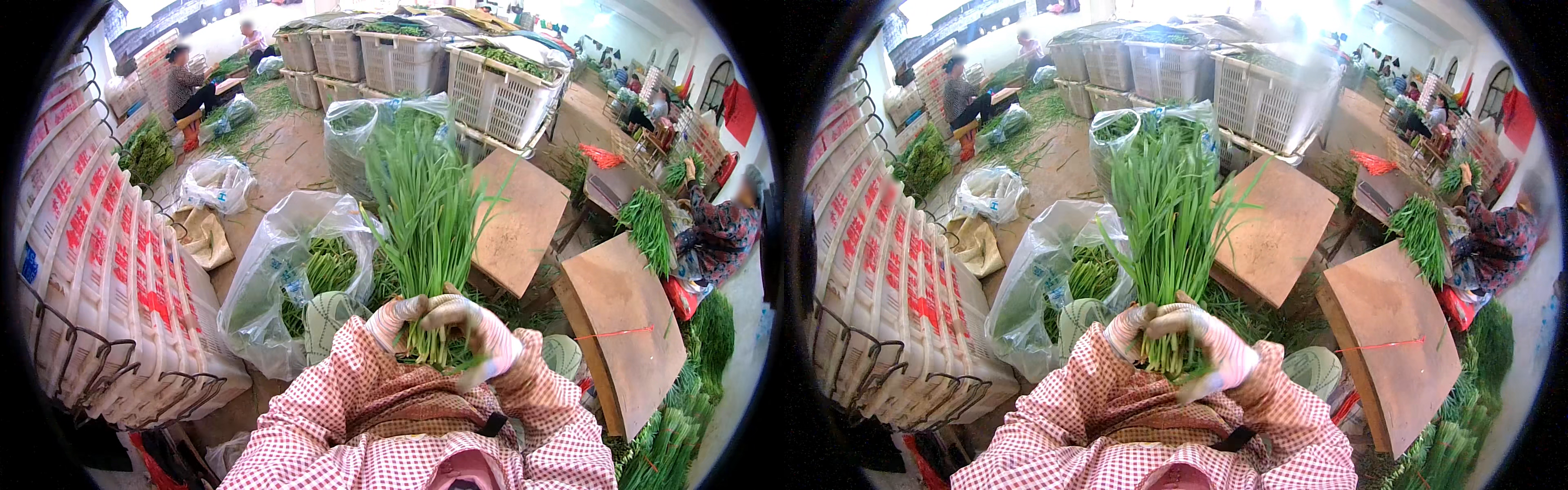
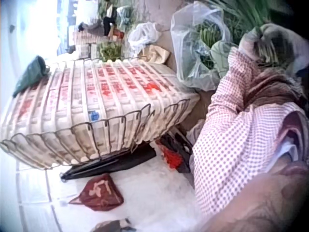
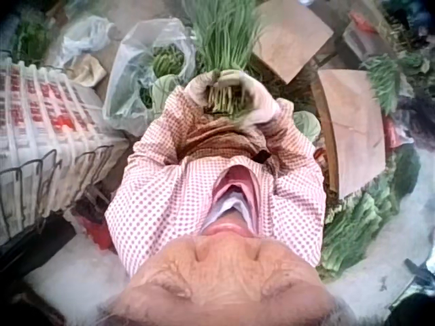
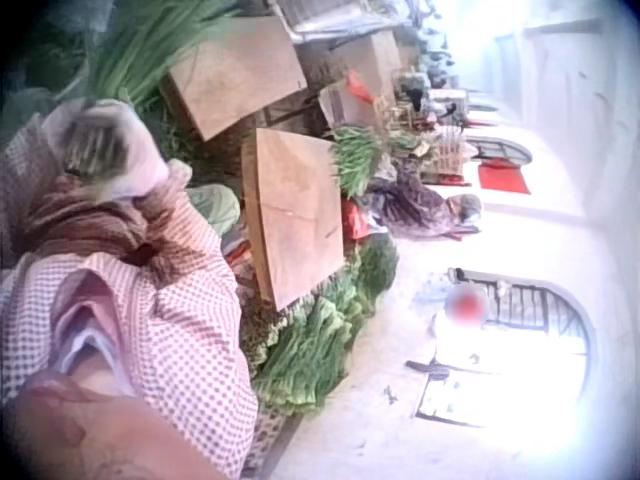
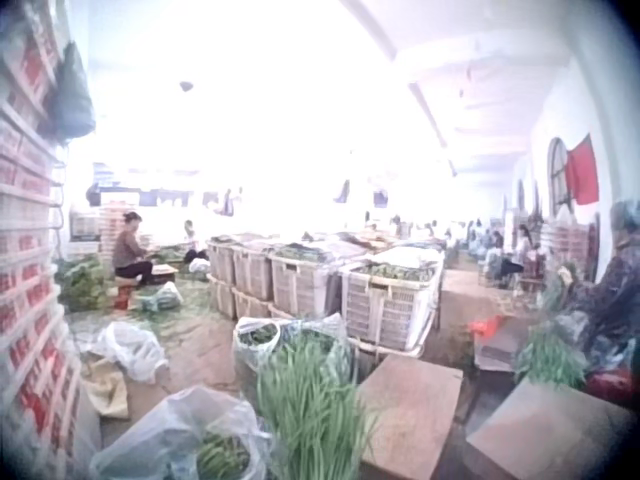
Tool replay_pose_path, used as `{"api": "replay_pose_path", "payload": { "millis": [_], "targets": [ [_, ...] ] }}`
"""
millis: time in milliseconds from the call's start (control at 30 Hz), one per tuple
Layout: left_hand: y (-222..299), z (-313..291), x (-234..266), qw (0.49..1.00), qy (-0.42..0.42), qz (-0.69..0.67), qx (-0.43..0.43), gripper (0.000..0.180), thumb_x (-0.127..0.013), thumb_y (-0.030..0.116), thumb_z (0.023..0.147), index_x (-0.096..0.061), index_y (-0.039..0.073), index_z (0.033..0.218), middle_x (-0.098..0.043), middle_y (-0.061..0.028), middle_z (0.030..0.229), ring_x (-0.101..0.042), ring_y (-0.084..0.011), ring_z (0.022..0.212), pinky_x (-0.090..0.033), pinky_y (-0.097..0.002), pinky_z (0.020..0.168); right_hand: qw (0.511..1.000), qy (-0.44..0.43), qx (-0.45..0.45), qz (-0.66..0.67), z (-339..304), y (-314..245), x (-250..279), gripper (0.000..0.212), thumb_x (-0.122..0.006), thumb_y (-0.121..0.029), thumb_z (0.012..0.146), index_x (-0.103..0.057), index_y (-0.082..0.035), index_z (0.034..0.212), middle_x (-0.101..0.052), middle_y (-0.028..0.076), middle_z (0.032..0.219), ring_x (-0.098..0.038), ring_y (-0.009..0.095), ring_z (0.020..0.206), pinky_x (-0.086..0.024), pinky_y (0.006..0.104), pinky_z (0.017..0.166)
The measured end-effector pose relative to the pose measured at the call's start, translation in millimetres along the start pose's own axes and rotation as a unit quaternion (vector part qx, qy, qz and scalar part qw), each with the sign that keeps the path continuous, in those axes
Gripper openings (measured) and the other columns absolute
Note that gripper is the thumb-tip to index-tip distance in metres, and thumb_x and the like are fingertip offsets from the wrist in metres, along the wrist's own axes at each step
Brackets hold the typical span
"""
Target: The person picks through a pile of chives, removes debris, aligns them into a bunch, and ties the bunch with a red string on a wooden board.
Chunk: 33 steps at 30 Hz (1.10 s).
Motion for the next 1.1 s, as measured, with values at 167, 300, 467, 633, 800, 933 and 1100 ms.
{"api": "replay_pose_path", "payload": {
  "millis": [167, 300, 467, 633, 800, 933, 1100],
  "targets": [
    [-3, 18, 34, 0.992, 0.016, 0.059, -0.106, 0.059, -0.081, 0.023, 0.069, -0.056, 0.004, 0.119, -0.064, -0.0057, 0.097, -0.061, -0.0201, 0.097, -0.051, -0.0374, 0.087, 0.945, 0.03, -0.03, 0.325, -4, 34, 11, 0.065, -0.083, -0.015, 0.067, -0.052, -0.002, 0.123, -0.057, 0.008, 0.118, -0.052, 0.02, 0.115, -0.034, 0.0374, 0.104],
    [9, 27, 14, 0.987, 0.004, 0.086, -0.135, 0.056, -0.08, 0.018, 0.067, -0.058, 0.004, 0.116, -0.065, -0.0077, 0.102, -0.063, -0.0201, 0.096, -0.052, -0.0359, 0.084, 0.97, 0.22, -0.054, 0.093, -5, 10, 25, 0.053, -0.077, 0.002, 0.069, -0.054, 0.0, 0.117, -0.06, 0.006, 0.101, -0.056, 0.014, 0.095, -0.044, 0.0298, 0.09],
    [9, 65, 12, 0.967, 0.023, 0.195, -0.161, 0.058, -0.081, 0.018, 0.066, -0.058, 0.005, 0.118, -0.066, -0.0072, 0.104, -0.063, -0.0217, 0.098, -0.052, -0.037, 0.087, 0.92, 0.274, -0.211, 0.183, -40, 51, 67, 0.11, -0.086, -0.027, 0.063, -0.018, 0.002, 0.144, -0.032, 0.022, 0.143, -0.037, 0.033, 0.131, -0.037, 0.0436, 0.105],
    [-12, 126, 69, 0.985, 0.123, -0.096, -0.074, 0.045, -0.069, 0.04, 0.081, -0.061, 0.01, 0.113, -0.065, -0.0061, 0.112, -0.059, -0.0268, 0.106, -0.048, -0.0456, 0.094, 0.901, 0.251, -0.188, 0.301, -35, 103, 49, 0.073, -0.081, -0.031, 0.071, -0.05, -0.004, 0.13, -0.059, 0.007, 0.123, -0.054, 0.02, 0.113, -0.04, 0.0379, 0.1],
    [-2, 109, 71, 0.962, 0.179, 0.189, -0.078, 0.048, -0.065, 0.041, 0.082, -0.056, 0.012, 0.119, -0.063, -0.0066, 0.117, -0.058, -0.0261, 0.105, -0.045, -0.0473, 0.096, 0.835, 0.35, -0.139, 0.402, -38, 119, 40, 0.057, -0.08, -0.011, 0.072, -0.056, -0.005, 0.123, -0.064, 0.005, 0.115, -0.058, 0.019, 0.105, -0.044, 0.0363, 0.093],
    [5, 102, 36, 0.921, 0.197, 0.328, -0.071, 0.068, -0.075, 0.02, 0.077, -0.039, 0.013, 0.135, -0.053, -0.0071, 0.13, -0.055, -0.0238, 0.113, -0.049, -0.0473, 0.093, 0.817, 0.391, -0.078, 0.417, -32, 114, 39, 0.057, -0.079, -0.009, 0.071, -0.055, -0.005, 0.122, -0.064, 0.006, 0.113, -0.059, 0.019, 0.103, -0.046, 0.0368, 0.092],
    [0, 82, 31, 0.772, 0.109, 0.599, -0.182, 0.097, -0.089, 0.015, 0.058, -0.034, 0.008, 0.138, -0.052, -0.0084, 0.127, -0.052, -0.022, 0.115, -0.046, -0.0366, 0.095, 0.813, 0.424, -0.054, 0.395, -27, 103, 41, 0.058, -0.079, -0.007, 0.069, -0.053, -0.004, 0.121, -0.063, 0.007, 0.109, -0.059, 0.021, 0.1, -0.048, 0.0365, 0.09]
  ]
}}
Point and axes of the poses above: each hand's wrist, its own z-axis towards the middle knuckle, its own x-axis out of the back of the hand, y = z × x, the point moved 3 cm from there along z, towards the middle knuckle
